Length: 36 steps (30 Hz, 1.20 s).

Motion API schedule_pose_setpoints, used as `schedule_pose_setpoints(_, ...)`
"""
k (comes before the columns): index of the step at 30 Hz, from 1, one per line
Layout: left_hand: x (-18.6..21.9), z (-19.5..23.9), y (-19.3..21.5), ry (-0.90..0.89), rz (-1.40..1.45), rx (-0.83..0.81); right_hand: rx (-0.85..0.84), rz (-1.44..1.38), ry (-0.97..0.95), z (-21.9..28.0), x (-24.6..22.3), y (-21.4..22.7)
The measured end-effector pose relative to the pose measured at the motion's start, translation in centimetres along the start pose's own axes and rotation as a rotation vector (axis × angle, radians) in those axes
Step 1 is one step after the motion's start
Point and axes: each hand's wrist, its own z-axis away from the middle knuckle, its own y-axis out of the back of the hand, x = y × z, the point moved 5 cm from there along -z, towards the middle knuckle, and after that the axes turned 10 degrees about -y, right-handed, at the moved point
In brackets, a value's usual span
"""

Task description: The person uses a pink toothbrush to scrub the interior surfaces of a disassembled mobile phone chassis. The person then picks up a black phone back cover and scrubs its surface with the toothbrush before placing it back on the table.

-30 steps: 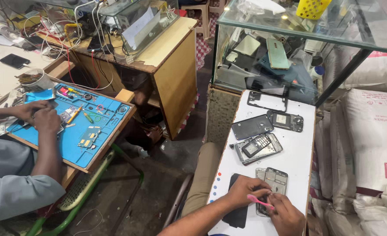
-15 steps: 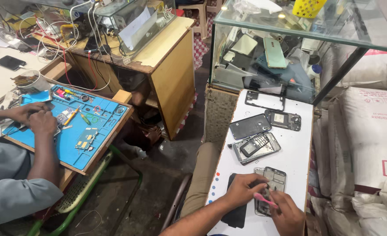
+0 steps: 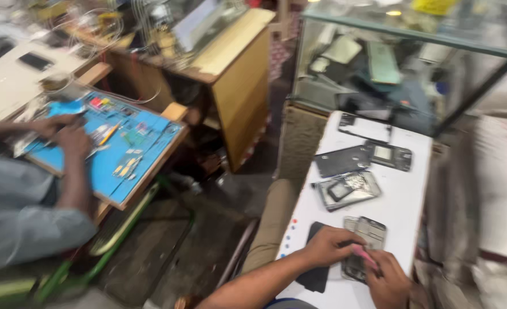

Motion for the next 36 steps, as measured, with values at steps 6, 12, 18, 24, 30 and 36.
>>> schedule_pose_setpoints(6, -2.2, 1.2, -1.5, 0.041, 0.112, 0.018, -0.055, 0.050, 0.114, 0.7, 7.1, -2.7)
schedule_pose_setpoints(12, -3.2, 1.5, -2.2, 0.066, 0.128, 0.002, -0.182, -0.047, 0.157, -1.4, 10.9, -5.7)
schedule_pose_setpoints(18, -3.2, 1.4, -2.0, 0.018, 0.114, -0.002, -0.226, -0.082, 0.153, -1.9, 11.2, -5.4)
schedule_pose_setpoints(24, -1.8, 1.1, -1.4, -0.047, 0.076, -0.006, -0.354, -0.075, 0.062, -1.8, 11.0, -4.0)
schedule_pose_setpoints(30, -0.7, 1.1, -0.4, -0.014, 0.104, -0.029, -0.086, -0.044, -0.074, 1.8, 8.7, -2.4)
schedule_pose_setpoints(36, 0.3, 0.6, -0.1, -0.013, 0.051, -0.016, -0.116, -0.074, -0.152, 1.2, 8.5, -2.0)
